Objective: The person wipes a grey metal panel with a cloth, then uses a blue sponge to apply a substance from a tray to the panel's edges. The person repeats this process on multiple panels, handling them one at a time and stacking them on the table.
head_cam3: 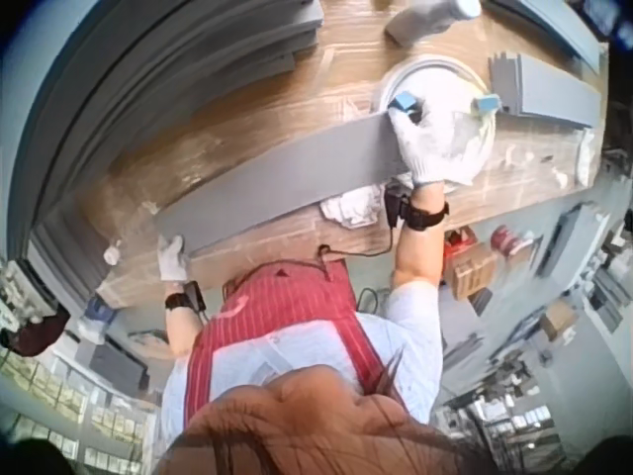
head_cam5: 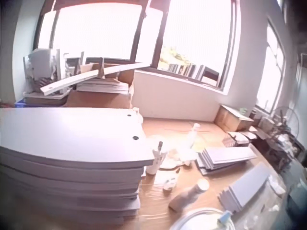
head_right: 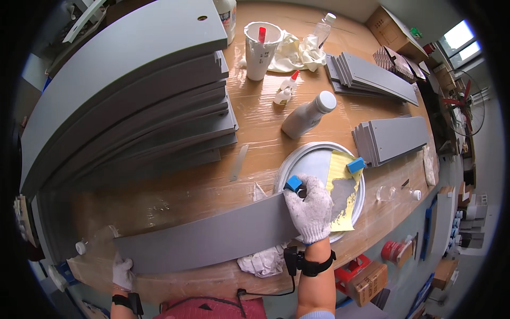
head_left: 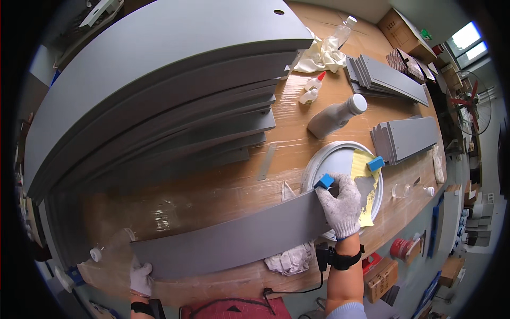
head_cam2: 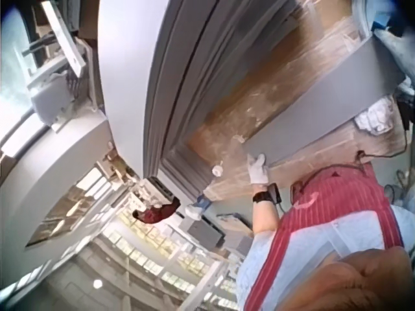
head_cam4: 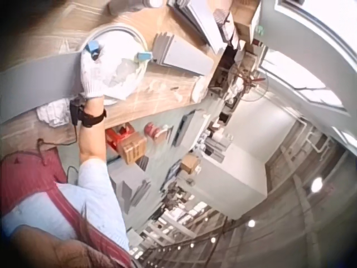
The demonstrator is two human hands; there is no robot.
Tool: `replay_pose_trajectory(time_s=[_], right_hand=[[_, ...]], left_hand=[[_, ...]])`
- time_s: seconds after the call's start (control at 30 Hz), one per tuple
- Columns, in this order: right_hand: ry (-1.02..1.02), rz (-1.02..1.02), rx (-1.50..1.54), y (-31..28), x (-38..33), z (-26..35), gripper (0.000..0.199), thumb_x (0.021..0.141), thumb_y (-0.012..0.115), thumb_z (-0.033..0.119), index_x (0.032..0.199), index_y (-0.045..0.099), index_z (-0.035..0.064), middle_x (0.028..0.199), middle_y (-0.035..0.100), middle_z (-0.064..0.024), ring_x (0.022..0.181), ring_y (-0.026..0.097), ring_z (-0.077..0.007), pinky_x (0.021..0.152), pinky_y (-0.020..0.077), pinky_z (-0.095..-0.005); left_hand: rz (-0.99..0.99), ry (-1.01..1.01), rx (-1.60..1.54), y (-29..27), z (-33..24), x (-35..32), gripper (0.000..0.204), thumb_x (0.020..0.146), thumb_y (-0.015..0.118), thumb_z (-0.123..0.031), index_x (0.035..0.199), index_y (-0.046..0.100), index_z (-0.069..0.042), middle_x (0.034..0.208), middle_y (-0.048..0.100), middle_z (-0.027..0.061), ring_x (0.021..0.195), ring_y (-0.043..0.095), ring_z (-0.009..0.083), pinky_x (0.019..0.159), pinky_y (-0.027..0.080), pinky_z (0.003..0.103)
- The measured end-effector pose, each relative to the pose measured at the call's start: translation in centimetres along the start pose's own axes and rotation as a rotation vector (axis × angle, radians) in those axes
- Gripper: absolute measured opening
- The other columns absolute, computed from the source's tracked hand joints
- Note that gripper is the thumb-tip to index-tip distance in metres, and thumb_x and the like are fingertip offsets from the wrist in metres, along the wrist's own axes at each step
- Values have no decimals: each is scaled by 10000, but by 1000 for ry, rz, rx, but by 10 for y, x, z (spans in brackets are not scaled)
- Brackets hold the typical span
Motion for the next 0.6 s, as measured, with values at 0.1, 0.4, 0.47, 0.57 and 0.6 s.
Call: replay_pose_trajectory(time_s=[0.1, 0.4, 0.47, 0.57, 0.6], right_hand=[[-93, 68, 123, 22, -22, 28, 269, 794, 793, 125, 1037, 713, 43, 905, 710, -127, 787, 696, -255, 739, 559, -365], [-43, 48, 357, 60, -75, 83, 326, 775, 837, 78, 1062, 694, 23, 938, 717, -107, 836, 699, -214, 772, 553, -341], [-67, -55, 199, 42, -61, 53, 300, 804, 819, 95, 1066, 690, 26, 939, 713, -106, 831, 688, -206, 771, 547, -331], [-76, 10, 160, 37, -55, 55, 284, 808, 818, 99, 1054, 692, 30, 903, 705, -96, 791, 674, -182, 756, 542, -318], [-96, 23, 150, 41, -60, 63, 285, 806, 820, 98, 1052, 691, 29, 899, 705, -94, 787, 673, -180, 754, 542, -317]], left_hand=[[-18, 12, -8, -10, 3, 0, 699, 821, 554, 111, 1495, 393, 18, 1302, 596, 120, 1124, 618, 222, 996, 507, 329], [30, 62, -128, 3, -2, -7, 680, 799, 591, 107, 1456, 444, 15, 1296, 615, 112, 1139, 639, 226, 994, 526, 331], [53, 44, -130, 11, -7, -8, 673, 800, 603, 102, 1450, 450, 15, 1293, 618, 117, 1154, 639, 232, 1002, 526, 340], [27, 42, -160, 13, -7, -11, 621, 799, 625, 101, 1401, 498, 20, 1287, 616, 112, 1161, 621, 211, 995, 512, 324], [34, 35, -161, 10, -6, -12, 621, 794, 634, 103, 1395, 501, 18, 1287, 615, 110, 1160, 621, 212, 997, 510, 325]])
Point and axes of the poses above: each hand's wrist, its own x-axis towards the middle knuckle, its own y-axis out of the palm, z = x × y, the point moved 6 cm from there along x, towards the middle knuckle
